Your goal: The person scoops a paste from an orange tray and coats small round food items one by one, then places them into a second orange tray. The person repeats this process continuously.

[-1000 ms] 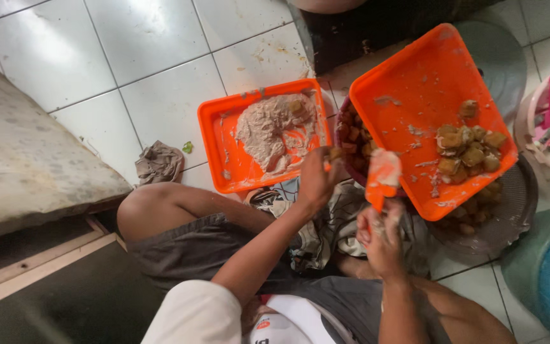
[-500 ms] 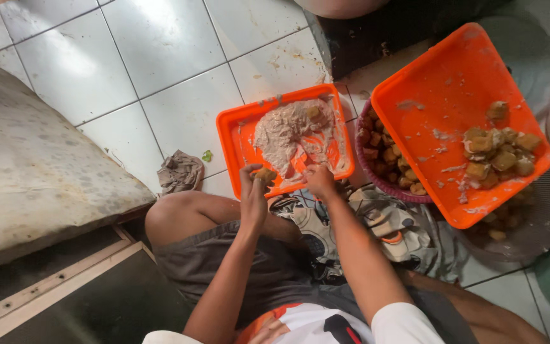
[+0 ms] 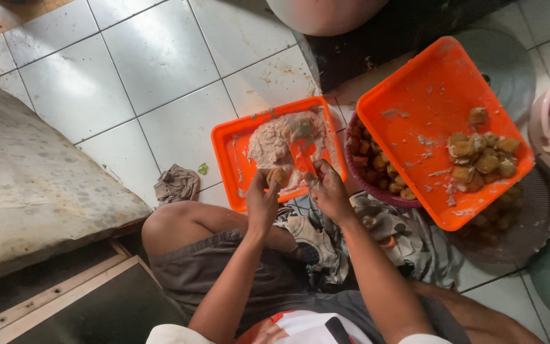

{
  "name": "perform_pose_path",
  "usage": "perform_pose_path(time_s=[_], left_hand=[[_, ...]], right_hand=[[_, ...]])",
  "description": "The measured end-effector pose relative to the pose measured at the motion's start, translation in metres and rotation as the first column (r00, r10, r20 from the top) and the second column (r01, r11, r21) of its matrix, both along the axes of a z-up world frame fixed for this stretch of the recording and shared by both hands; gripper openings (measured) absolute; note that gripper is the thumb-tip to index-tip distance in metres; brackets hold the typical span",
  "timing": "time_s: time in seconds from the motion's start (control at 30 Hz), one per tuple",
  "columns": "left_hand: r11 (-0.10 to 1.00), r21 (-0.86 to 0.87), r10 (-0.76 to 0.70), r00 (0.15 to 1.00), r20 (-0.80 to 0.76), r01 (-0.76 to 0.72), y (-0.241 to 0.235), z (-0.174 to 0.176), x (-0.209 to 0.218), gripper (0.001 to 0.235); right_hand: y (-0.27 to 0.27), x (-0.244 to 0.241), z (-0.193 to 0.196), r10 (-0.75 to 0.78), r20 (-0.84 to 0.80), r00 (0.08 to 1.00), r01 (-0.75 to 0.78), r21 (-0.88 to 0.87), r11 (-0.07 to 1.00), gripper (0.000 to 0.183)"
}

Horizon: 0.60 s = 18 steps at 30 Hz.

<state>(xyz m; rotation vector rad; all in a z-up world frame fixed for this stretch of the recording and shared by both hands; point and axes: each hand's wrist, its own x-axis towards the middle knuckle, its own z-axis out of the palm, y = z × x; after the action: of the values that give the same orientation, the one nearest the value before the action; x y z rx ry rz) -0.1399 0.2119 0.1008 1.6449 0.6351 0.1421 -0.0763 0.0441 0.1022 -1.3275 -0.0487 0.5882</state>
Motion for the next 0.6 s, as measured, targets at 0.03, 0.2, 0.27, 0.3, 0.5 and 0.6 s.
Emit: perform_pose_path(time_s=[0.03,0.2,0.27,0.3,0.5,0.6], left_hand=[[0.998,0.059,-0.009,1.000,0.013,0.009,-0.009,0.011,0.003,0.020],[0.952,0.249,-0.206,0.975,0.086,0.179,-0.039,0.050,-0.001,0.024],[0.944,0.238,-0.260,0.959,0.110,0.228,-0.047,0.057,-0.005,0.024],[0.964,0.103,-0.253,0.963,0.093,0.243,-0.049,0.059,-0.006,0.027],[0.694,-0.699,-0.248,0.969,-0.008,0.172,-0.045,0.067,-0.005,0.027],[0.657,-0.700,-0.368,0.929,0.028,0.281,-0.044,0.067,-0.007,0.030]], right_hand=[[-0.002,-0.005,0.019,-0.026,0.024,0.999,0.027,-0.043,0.999,0.024],[-0.009,-0.020,0.068,-0.132,0.240,0.962,0.152,-0.064,0.986,0.033],[-0.016,-0.020,0.073,-0.154,0.211,0.965,0.163,-0.025,0.986,0.027],[-0.021,-0.019,0.074,-0.149,0.228,0.962,0.153,0.000,0.988,0.027],[-0.049,-0.023,0.081,-0.110,0.019,0.994,0.105,0.170,0.980,0.033],[-0.054,-0.023,0.086,-0.086,0.075,0.993,0.078,0.110,0.991,0.031]])
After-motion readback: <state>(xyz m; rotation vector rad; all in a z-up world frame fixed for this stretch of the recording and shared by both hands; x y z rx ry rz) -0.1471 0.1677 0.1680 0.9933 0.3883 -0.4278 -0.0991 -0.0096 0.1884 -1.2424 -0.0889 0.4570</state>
